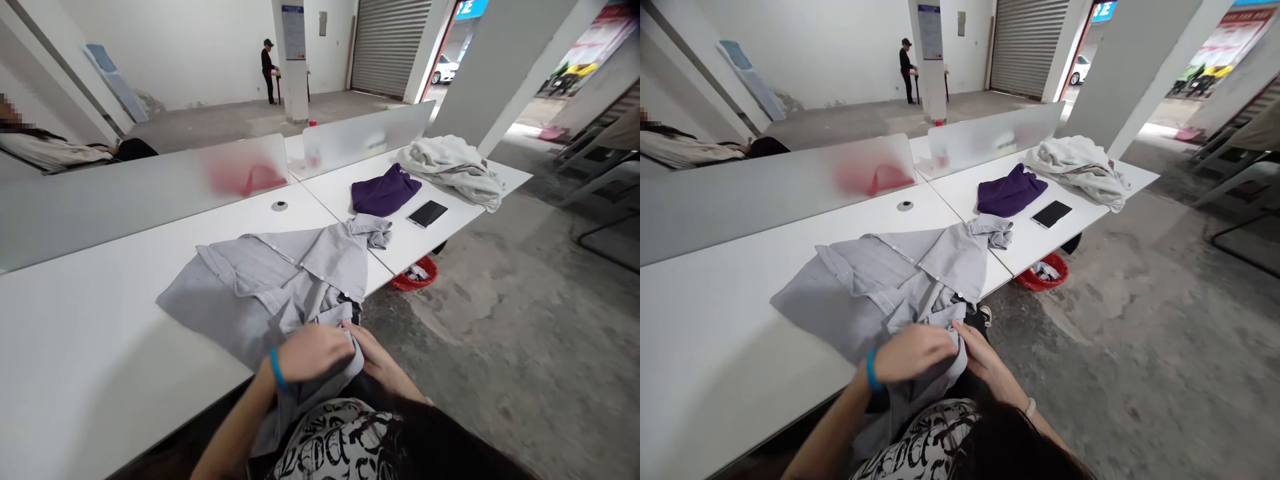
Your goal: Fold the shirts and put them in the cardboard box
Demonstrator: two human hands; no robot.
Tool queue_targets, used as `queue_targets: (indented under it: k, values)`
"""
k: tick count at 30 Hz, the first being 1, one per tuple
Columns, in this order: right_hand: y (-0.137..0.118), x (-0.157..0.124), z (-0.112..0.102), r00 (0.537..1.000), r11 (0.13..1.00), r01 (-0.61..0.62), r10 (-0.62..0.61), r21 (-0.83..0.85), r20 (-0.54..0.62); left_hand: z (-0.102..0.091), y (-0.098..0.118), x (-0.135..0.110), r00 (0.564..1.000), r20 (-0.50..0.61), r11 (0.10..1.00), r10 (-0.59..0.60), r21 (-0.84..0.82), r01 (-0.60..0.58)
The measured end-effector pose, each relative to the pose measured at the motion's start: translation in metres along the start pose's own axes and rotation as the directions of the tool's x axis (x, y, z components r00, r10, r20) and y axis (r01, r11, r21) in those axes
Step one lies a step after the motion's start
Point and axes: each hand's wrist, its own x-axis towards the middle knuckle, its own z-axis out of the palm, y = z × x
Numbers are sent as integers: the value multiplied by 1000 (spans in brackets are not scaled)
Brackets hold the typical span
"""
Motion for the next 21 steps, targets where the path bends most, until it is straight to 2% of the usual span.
queue_targets:
  k: [1,2,4,6,7,9,11,13,18,20,21]
  values:
    - [-2,1,-3,1000,1000,-23,23,16,20,-17,-19,1,994,-83,997,-76,-8,76]
    - [-4,2,-7,999,999,-38,37,26,36,-33,-40,2,968,-192,986,-163,11,169]
    - [-7,3,-16,997,998,-45,43,36,58,-56,-88,-2,854,-425,903,-301,161,399]
    - [-10,4,-25,997,998,-50,47,46,57,-64,-132,-11,797,-480,804,-367,267,531]
    - [-13,5,-28,998,998,-39,37,47,51,-63,-148,-18,776,-474,760,-416,288,583]
    - [-22,7,-34,999,999,22,-23,33,36,-52,-168,-35,742,-455,690,-492,315,651]
    - [-36,14,-36,991,991,130,-131,17,14,-36,-168,-54,704,-472,633,-530,332,699]
    - [-57,26,-35,973,973,229,-229,4,-23,-21,-152,-73,647,-511,555,-567,344,757]
    - [-131,76,-17,914,927,375,-370,-8,-168,8,-88,-118,437,-558,317,-706,304,899]
    - [-161,97,-1,896,911,412,-411,-31,-168,28,-67,-132,341,-540,279,-769,196,940]
    - [-173,107,9,892,906,422,-423,-43,-157,42,-58,-137,312,-514,295,-799,118,948]
